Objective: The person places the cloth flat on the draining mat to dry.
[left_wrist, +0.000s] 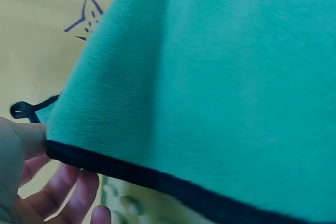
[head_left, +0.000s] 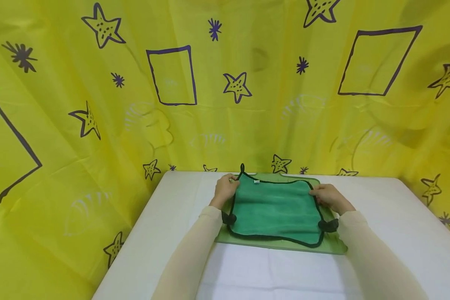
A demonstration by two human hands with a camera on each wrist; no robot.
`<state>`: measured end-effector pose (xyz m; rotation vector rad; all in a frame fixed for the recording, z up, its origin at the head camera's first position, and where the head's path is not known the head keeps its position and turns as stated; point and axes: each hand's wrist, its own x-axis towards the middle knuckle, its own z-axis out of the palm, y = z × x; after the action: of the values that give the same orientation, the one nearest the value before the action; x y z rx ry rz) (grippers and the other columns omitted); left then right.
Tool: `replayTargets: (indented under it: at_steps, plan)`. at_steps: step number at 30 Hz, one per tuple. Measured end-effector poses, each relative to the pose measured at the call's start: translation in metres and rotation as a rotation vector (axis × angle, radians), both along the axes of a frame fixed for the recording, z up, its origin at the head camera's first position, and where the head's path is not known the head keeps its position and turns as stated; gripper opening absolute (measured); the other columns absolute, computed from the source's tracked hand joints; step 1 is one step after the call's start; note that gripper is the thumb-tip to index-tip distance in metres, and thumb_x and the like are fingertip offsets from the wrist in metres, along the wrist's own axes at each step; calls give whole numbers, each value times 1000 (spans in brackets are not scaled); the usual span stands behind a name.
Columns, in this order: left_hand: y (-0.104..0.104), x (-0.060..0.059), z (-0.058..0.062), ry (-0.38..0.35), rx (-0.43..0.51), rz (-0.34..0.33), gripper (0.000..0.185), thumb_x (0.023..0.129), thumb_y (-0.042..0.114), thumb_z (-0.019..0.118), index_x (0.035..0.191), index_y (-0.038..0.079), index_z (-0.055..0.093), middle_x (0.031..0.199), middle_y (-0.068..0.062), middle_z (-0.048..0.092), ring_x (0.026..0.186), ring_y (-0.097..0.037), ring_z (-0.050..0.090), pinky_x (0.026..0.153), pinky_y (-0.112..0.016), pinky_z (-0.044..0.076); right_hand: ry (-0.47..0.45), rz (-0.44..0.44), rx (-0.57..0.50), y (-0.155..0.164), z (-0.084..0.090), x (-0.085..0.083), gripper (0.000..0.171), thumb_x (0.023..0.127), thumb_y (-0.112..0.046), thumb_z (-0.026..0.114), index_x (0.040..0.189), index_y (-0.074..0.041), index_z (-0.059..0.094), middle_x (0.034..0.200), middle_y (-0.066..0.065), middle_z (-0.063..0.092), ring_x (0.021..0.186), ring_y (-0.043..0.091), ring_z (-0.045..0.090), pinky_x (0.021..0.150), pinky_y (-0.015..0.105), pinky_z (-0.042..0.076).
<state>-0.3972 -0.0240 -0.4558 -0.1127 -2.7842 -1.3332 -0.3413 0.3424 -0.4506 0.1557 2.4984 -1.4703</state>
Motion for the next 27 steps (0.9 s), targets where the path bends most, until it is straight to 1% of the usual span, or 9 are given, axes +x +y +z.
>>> replayTargets:
  at_steps: [2,5,11,14,16,19,22,24,27]
  plan:
    - [0,0,5,18,46,-2,20,102,22,62,115,10,71,95,-12,71,73,-21,59,64,-32,46,26,-11,27,0,4,-2,20,106,-19,52,110,0,57,68,-5,48,64,12,46,66,30,44]
    - [1,-1,13,33,103,-7,19,103,22,61,116,10,69,100,-12,71,78,-21,62,67,-32,48,84,5,64,0,10,-5,27,107,-21,52,119,3,52,74,-2,50,70,15,48,70,32,46]
    - [0,-5,16,53,140,-22,17,103,20,61,116,11,68,100,-13,69,79,-22,61,66,-30,48,158,19,90,-1,13,-11,36,106,-25,54,126,5,51,103,12,57,85,21,53,77,33,51]
    - [0,-8,13,52,145,-29,16,103,19,62,115,10,68,99,-14,69,77,-21,59,65,-30,47,170,12,102,-2,9,-13,35,106,-23,55,125,6,52,110,14,58,86,20,53,77,32,50]
    - [-1,-9,9,40,128,-42,16,103,18,62,115,10,68,100,-14,69,76,-21,59,66,-31,47,165,19,119,-3,5,-14,33,106,-21,55,124,7,52,106,14,59,85,19,53,75,33,48]
    - [-2,-10,0,-2,66,-68,19,102,16,63,118,10,68,103,-15,70,79,-23,62,69,-34,50,144,48,153,-3,0,-14,32,105,-18,55,122,9,54,99,12,59,82,19,53,74,33,46]
    - [-3,-12,-7,-35,1,-82,25,99,15,68,123,10,69,107,-15,71,87,-26,66,75,-38,55,133,72,177,-4,-2,-15,31,105,-17,55,120,10,55,101,12,59,81,17,53,73,31,46]
    - [-3,-14,-10,-36,-20,-79,28,96,13,71,124,10,69,110,-15,72,92,-28,68,79,-41,57,140,77,181,-6,-2,-16,30,104,-16,56,119,10,56,102,13,58,80,17,53,72,31,47]
    - [-2,-15,-13,-3,-20,-72,26,95,11,72,121,9,72,110,-15,73,97,-30,69,80,-41,58,172,64,199,-6,-2,-16,28,103,-15,57,116,10,59,99,13,60,79,18,53,70,31,47]
